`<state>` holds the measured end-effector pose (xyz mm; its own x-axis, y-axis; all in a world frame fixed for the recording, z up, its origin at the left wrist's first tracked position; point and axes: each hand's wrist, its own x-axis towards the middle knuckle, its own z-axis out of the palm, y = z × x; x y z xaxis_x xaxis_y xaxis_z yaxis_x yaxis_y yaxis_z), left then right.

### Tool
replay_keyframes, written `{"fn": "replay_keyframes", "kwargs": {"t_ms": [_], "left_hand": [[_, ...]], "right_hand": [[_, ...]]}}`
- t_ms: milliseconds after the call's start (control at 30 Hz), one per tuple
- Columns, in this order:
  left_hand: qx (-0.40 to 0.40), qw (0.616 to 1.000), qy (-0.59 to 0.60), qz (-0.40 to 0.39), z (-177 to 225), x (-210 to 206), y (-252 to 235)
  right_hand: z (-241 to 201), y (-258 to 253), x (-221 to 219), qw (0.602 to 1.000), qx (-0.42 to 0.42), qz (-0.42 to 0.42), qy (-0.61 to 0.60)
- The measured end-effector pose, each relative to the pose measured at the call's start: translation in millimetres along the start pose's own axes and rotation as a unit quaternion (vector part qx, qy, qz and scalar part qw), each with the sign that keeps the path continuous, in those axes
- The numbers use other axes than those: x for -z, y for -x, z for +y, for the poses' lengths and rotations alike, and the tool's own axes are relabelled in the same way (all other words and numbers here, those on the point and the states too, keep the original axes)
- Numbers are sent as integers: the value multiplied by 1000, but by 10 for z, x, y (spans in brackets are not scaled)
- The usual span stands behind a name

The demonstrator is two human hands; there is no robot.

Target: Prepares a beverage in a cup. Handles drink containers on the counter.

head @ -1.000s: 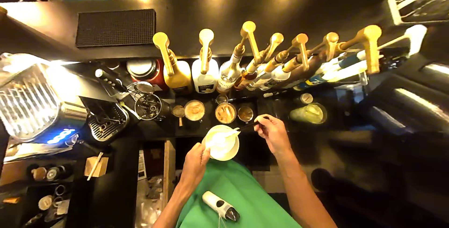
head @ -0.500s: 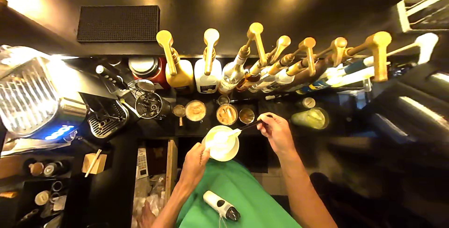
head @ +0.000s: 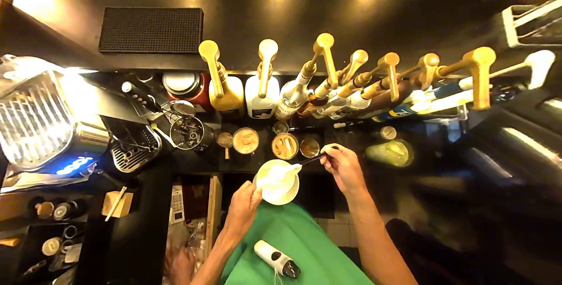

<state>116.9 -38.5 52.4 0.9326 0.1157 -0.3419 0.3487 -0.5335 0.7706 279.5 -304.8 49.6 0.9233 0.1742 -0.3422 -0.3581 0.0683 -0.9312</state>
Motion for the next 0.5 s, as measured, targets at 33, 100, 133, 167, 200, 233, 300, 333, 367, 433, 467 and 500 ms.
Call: {"fn": "replay_keyframes", "kwargs": {"t_ms": [33, 100, 133, 167, 200, 233, 300, 333, 367, 433, 467, 500], "left_hand": [[-1, 1000, 0, 2, -1, 1, 1], [-2, 1000, 3, 7, -8, -2, 6], [-1, 1000, 4, 8, -9, -1, 5], [-1, 1000, 5, 10, -11, 0, 3], [-1, 1000, 7, 12, -15, 0, 2], [-2, 1000, 9, 14, -20, 1, 1], [-3, 1000, 12, 18, -26, 0, 4], [-4, 1000, 12, 20, -26, 0, 6], [-6, 1000, 12, 22, -27, 2, 9], [-8, 1000, 13, 24, -29, 8, 13], [-6, 1000, 14, 24, -28, 13, 14], [-5, 1000, 15, 26, -29, 14, 14]], "right_hand": [[5, -8, 1, 1000, 0, -2, -4], [4, -22, 4, 1000, -3, -4, -7], [2, -31, 4, 1000, -4, -4, -11], [-1, -41, 5, 1000, -5, -4, -13], [-8, -48, 5, 1000, -6, -6, -15], [-17, -55, 6, 1000, -7, -7, -16], [-43, -72, 10, 1000, -7, -6, -22], [-61, -82, 14, 1000, -8, -3, -23], [-80, -95, 21, 1000, -10, 1, -23], [-114, -128, 42, 1000, -7, 12, -26], [-129, -148, 55, 999, -4, 18, -30], [-140, -171, 71, 999, 0, 25, -33]]}}
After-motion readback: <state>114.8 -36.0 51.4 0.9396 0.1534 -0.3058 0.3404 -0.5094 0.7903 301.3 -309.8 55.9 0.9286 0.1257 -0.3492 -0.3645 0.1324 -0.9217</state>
